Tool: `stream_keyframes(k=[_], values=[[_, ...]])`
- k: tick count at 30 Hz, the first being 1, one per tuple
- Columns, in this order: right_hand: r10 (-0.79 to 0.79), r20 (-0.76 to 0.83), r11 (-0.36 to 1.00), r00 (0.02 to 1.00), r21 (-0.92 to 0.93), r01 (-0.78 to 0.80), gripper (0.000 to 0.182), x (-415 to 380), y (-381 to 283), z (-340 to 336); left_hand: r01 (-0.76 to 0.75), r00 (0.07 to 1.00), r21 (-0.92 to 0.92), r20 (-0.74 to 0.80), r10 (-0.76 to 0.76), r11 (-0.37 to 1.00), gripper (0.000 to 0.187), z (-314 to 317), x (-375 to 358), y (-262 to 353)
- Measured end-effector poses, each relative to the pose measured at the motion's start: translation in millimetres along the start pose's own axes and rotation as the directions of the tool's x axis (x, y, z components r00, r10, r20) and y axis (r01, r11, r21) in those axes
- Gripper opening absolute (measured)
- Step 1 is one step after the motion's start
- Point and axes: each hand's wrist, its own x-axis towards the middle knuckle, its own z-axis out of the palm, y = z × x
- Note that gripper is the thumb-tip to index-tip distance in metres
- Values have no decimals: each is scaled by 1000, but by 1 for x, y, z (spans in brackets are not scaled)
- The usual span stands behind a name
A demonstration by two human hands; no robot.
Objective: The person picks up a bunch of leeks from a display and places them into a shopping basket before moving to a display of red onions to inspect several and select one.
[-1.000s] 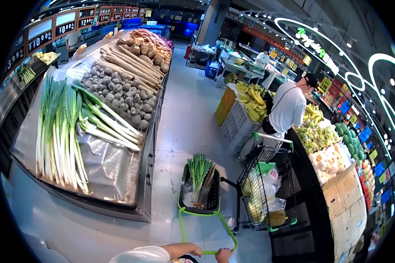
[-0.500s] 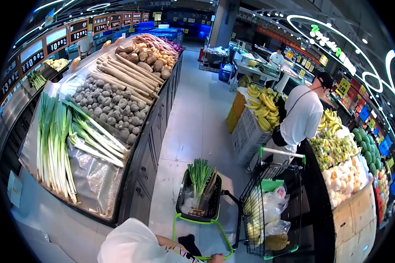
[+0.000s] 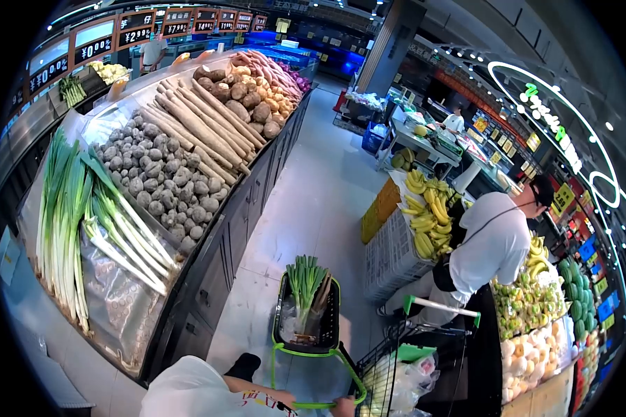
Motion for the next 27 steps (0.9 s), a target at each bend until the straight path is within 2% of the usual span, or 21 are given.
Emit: stream_keyframes(k=[4,6,7,8,10,11,14,16,18,20,21,22,27], values=[[60,-52,988,997,-142,-67,16,53,8,-42,-132,991,-80,-39,129,988,39,-32,46,-32],[86,-80,976,993,-195,-100,16,79,5,-62,-263,961,-55,79,267,963,47,-59,74,-51],[95,-98,970,991,-213,-114,17,94,3,-71,-252,964,-31,78,254,967,45,-76,77,-47],[96,-109,965,989,-232,-120,17,109,1,-80,-328,945,3,-6,328,945,44,-72,100,-69],[92,-120,959,989,-255,-120,18,136,-4,-91,-400,903,-62,-198,382,914,43,-97,99,-74],[83,-119,958,989,-265,-112,19,148,-6,-95,-401,903,-71,-200,381,913,43,-110,98,-79],[55,-100,959,993,-270,-80,20,178,-13,-102,-322,940,-133,-165,300,937,45,-147,94,-90],[33,-80,963,996,-263,-53,21,200,-21,-103,-249,968,-58,-33,247,967,47,-168,93,-114],[2,-59,965,998,-261,-17,22,225,-30,-103,-258,963,5,-86,257,966,50,-185,80,-132],[-31,-33,968,999,-251,22,23,251,-37,-100,-119,992,-33,-45,117,992,54,-207,63,-138],[-51,-19,969,998,-243,45,23,265,-39,-98,-87,994,17,-62,88,996,53,-215,62,-142],[-72,-3,970,997,-234,69,24,277,-41,-95,-16,1000,56,-10,17,998,53,-226,62,-148],[-208,92,958,974,-181,221,26,333,-32,-86,84,994,151,49,-92,985,35,-282,69,-190]])
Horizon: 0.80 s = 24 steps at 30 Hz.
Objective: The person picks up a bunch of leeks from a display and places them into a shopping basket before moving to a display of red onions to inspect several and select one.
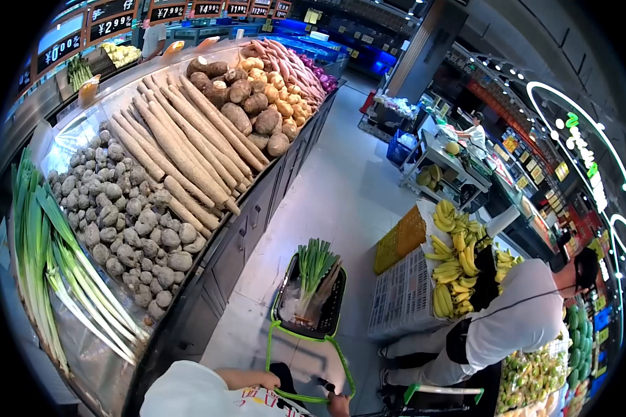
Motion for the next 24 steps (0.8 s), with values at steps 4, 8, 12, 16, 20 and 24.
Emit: stream_keyframes(k=[4,8,12,16,20,24], values=[[-132,51,990,990,49,130,28,50,16,-4,132,991,9,34,-132,991,28,-47,9,-30],[-202,12,976,979,88,200,26,104,47,-21,234,971,169,9,-239,958,28,-102,23,-28],[-221,-54,969,974,100,225,15,152,83,-59,287,947,198,-206,-247,937,28,-146,45,-17],[-191,-54,981,980,-39,189,16,204,120,-74,231,918,62,-345,-196,971,29,-176,74,-22],[-134,-116,982,984,-145,117,18,242,112,-105,253,939,0,-240,-246,967,35,-227,75,-39],[-135,-108,984,985,-129,120,14,266,73,-130,61,998,22,16,-61,998,45,-277,81,-81]])
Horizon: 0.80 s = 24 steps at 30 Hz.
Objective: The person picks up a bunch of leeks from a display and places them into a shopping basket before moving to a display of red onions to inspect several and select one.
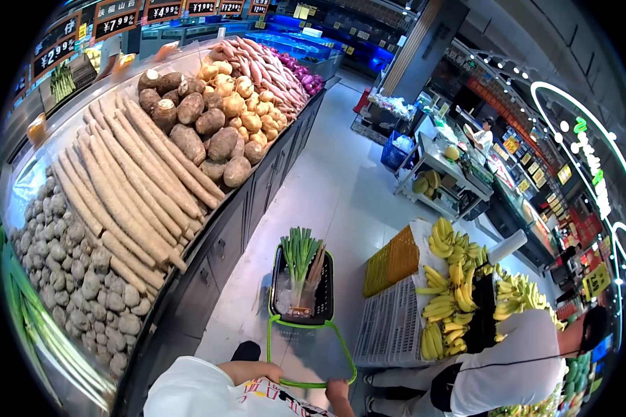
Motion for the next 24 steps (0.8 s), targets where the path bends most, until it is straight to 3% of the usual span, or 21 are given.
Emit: stream_keyframes(k=[3,6,24], values=[[8,8,1000,1000,29,-9,14,22,-31,-11,-68,998,-26,-20,67,997,44,-34,2,-16],[30,192,995,981,82,-47,14,64,-53,-21,-88,994,-50,-66,85,995,43,-66,6,-36],[-211,340,939,916,331,94,20,259,-36,-88,-55,978,-187,-208,15,981,40,-179,40,-128]])
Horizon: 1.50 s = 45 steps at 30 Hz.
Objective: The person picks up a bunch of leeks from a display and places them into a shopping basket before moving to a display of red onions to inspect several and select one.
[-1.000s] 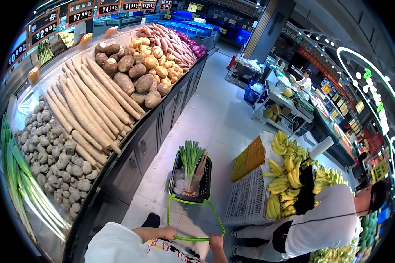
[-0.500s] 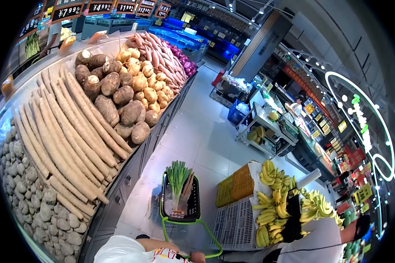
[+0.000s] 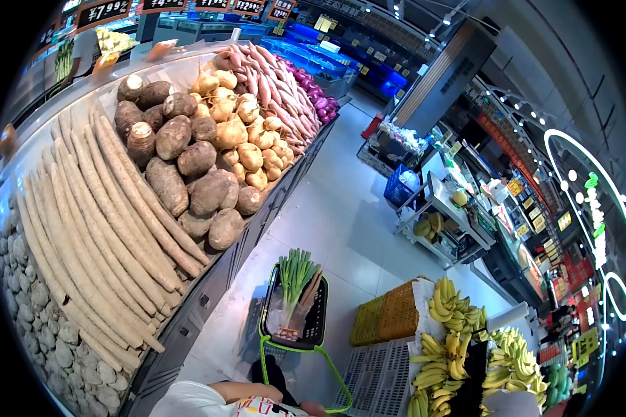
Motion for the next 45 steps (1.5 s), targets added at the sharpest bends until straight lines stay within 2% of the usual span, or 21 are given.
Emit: stream_keyframes(k=[4,7,9,11,13,15,18,22,24,26,27,29,30,32,33,35,36,40,41,43,45], values=[[-90,58,990,994,118,83,22,35,35,-28,48,999,25,-9,-48,999,40,-41,19,-16],[-220,50,936,974,294,196,23,76,70,-46,109,994,54,-24,-108,993,39,-81,29,-31],[-388,-135,755,912,521,398,23,105,108,-32,138,990,86,-13,-137,987,39,-109,36,-39],[-485,-325,567,812,590,575,24,143,128,-21,152,986,130,40,-159,980,40,-134,47,-56],[-490,-99,743,866,473,474,27,193,111,-37,254,966,187,5,-259,949,40,-151,45,-75],[-282,338,959,898,59,279,36,235,85,-61,338,934,185,60,-354,923,41,-178,42,-76],[-308,214,951,927,42,307,36,262,72,-95,475,880,212,-96,-466,854,42,-207,43,-96],[-301,245,953,922,60,296,37,297,68,-138,505,863,245,-138,-485,828,41,-251,34,-118],[-294,280,954,914,25,299,37,323,80,-124,447,894,261,-87,-440,856,40,-273,34,-121],[-195,303,981,933,55,187,42,392,144,-38,345,930,280,27,-367,896,40,-297,40,-123],[-297,180,932,938,270,243,40,361,142,-81,314,932,258,99,-348,914,39,-300,58,-145],[-418,-165,669,893,609,426,35,259,114,-213,251,964,113,67,-259,961,31,-317,69,-177],[-434,-116,689,894,597,411,34,242,91,-266,244,965,121,70,-253,962,31,-340,58,-179],[-461,-14,725,887,571,385,33,226,52,-341,-98,995,88,10,98,991,30,-378,25,-178],[-472,38,742,881,556,374,32,226,35,-363,-103,995,91,13,102,990,30,-388,14,-186],[-440,27,782,897,503,368,22,242,12,-389,-274,945,-138,-224,239,952,28,-403,4,-205],[-431,46,781,901,519,347,22,250,5,-398,-15,999,-124,44,21,992,27,-409,24,-219],[-396,137,826,908,485,287,28,306,5,-402,-117,989,-3,-94,116,993,19,-431,23,-242],[-401,146,823,904,491,286,28,315,10,-400,30,999,-26,-12,-30,999,21,-438,30,-238],[-467,88,752,880,562,343,21,321,14,-410,314,938,-37,166,-304,949,27,-457,48,-223],[-503,107,773,858,501,390,13,346,28,-406,306,943,-30,146,-299,952,35,-474,43,-212]])
